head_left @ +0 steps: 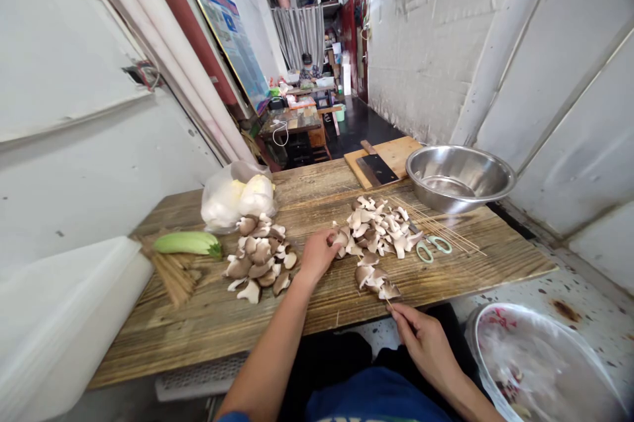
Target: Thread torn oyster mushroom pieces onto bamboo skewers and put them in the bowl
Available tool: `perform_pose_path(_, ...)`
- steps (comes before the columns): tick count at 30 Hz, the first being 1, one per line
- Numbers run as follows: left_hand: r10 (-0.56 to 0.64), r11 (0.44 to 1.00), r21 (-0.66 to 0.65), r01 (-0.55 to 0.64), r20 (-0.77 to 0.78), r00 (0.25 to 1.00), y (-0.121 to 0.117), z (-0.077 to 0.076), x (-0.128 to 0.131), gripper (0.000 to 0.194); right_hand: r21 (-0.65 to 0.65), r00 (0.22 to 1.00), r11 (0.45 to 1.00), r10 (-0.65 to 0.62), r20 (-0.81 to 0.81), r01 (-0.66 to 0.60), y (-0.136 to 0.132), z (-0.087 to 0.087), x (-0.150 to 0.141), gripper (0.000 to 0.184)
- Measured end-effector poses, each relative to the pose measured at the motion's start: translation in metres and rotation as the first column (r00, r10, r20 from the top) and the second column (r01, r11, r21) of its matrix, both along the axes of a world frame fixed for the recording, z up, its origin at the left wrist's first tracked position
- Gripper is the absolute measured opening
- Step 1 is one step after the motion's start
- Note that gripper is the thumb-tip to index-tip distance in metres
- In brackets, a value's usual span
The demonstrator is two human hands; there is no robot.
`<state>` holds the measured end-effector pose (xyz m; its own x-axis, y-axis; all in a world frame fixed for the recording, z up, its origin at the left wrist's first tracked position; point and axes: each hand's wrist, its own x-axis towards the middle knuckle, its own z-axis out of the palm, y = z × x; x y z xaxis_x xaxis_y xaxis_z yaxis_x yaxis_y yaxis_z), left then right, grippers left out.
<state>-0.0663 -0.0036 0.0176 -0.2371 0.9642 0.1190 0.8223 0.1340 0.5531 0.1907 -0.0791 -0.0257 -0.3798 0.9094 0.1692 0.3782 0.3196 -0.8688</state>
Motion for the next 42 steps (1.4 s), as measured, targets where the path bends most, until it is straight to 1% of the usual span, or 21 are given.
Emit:
perform_pose_path(3,-0.048,0.999,-0.021,0.046,-0.108,0.993,0.003,0.005,0.007,0.017,0.015,1.000,1.000,0.002,-0.004,-0.001,0.001,0.000,0.001,0.032)
perform_pose_path(5,-0.091,0.995,-0.059,0.083,-0.148,0.985,0.005,0.009,0.007,0.013,0.017,1.000,1.000,0.006,-0.004,-0.006,0.002,0.000,0.002,0.032)
perform_pose_path(11,-0.136,0.986,-0.119,0.119,-0.142,0.981,0.007,0.012,0.002,0.011,0.007,1.000,1.000,0.005,-0.014,-0.005,0.004,0.003,0.002,0.031)
perform_pose_path(13,-0.095,0.988,-0.137,0.074,-0.154,0.983,0.007,0.012,0.004,0.014,0.005,1.000,1.000,0.010,-0.011,-0.010,0.005,0.004,0.001,0.031)
perform_pose_path(17,0.065,0.982,-0.153,-0.107,-0.260,0.964,0.007,0.009,0.014,0.039,0.003,1.000,1.000,0.010,0.011,-0.010,0.006,0.006,0.000,0.032)
perform_pose_path(19,0.077,0.981,-0.148,-0.122,-0.278,0.958,0.008,0.007,0.018,0.040,0.006,1.000,1.000,0.005,0.014,-0.005,0.007,0.006,0.000,0.032)
perform_pose_path(21,0.088,0.984,-0.129,-0.124,-0.256,0.963,0.009,0.007,0.017,0.033,0.008,1.000,1.000,-0.003,0.014,0.003,0.007,0.004,0.001,0.032)
perform_pose_path(23,0.119,0.986,-0.095,-0.140,-0.202,0.972,0.008,0.008,0.013,0.025,0.008,1.000,1.000,-0.003,0.015,0.003,0.007,0.003,0.002,0.031)
perform_pose_path(25,0.161,0.986,-0.038,-0.165,-0.094,0.982,0.005,0.008,0.005,0.021,0.009,1.000,1.000,0.004,0.013,-0.004,0.007,0.001,0.002,0.031)
perform_pose_path(27,0.189,0.982,-0.013,-0.189,0.148,0.971,0.003,0.005,-0.004,0.019,0.004,1.000,1.000,0.013,0.008,-0.013,0.007,0.000,0.001,0.030)
perform_pose_path(28,0.195,0.980,-0.032,-0.195,0.312,0.930,0.002,0.002,-0.008,0.018,0.002,1.000,1.000,0.016,0.005,-0.016,0.007,0.000,0.001,0.030)
perform_pose_path(30,0.206,0.978,-0.109,-0.176,0.604,0.770,-0.001,-0.005,-0.015,0.020,0.000,1.000,1.000,0.021,0.003,-0.021,0.007,0.000,-0.001,0.030)
perform_pose_path(31,0.222,0.975,-0.142,-0.172,0.683,0.695,-0.003,-0.008,-0.018,0.023,-0.002,1.000,1.000,0.023,0.004,-0.023,0.007,0.000,-0.001,0.031)
perform_pose_path(32,0.245,0.969,-0.159,-0.188,0.709,0.662,-0.004,-0.011,-0.020,0.027,-0.003,1.000,1.000,0.022,0.006,-0.022,0.007,0.000,-0.001,0.031)
perform_pose_path(33,0.266,0.963,-0.153,-0.223,0.683,0.680,-0.006,-0.013,-0.022,0.030,-0.005,1.000,1.000,0.020,0.009,-0.020,0.007,0.001,-0.001,0.032)
perform_pose_path(34,0.285,0.955,-0.118,-0.271,0.610,0.739,-0.008,-0.014,-0.023,0.033,-0.007,1.000,1.000,0.019,0.010,-0.019,0.007,0.001,-0.001,0.032)
perform_pose_path(36,0.309,0.942,0.013,-0.335,0.351,0.884,-0.014,-0.013,-0.023,0.030,-0.009,1.000,1.000,0.018,0.013,-0.018,0.006,0.002,0.000,0.033)
perform_pose_path(37,0.305,0.942,0.081,-0.327,0.207,0.930,-0.016,-0.011,-0.022,0.027,-0.007,1.000,1.000,0.018,0.013,-0.018,0.006,0.002,0.000,0.033)
perform_pose_path(39,0.227,0.962,0.155,-0.224,-0.005,0.974,-0.021,-0.005,-0.018,0.023,-0.004,1.000,1.000,0.016,0.014,-0.016,0.006,0.002,0.001,0.034)
perform_pose_path(41,0.053,0.989,0.142,-0.041,-0.086,0.995,-0.024,-0.001,-0.013,0.021,-0.006,1.000,1.000,0.010,0.016,-0.010,0.005,0.001,0.002,0.034)
perform_pose_path(42,-0.042,0.991,0.124,0.055,-0.103,0.994,-0.024,-0.001,-0.011,0.021,-0.008,1.000,1.000,0.008,0.016,-0.008,0.005,0.000,0.002,0.034)
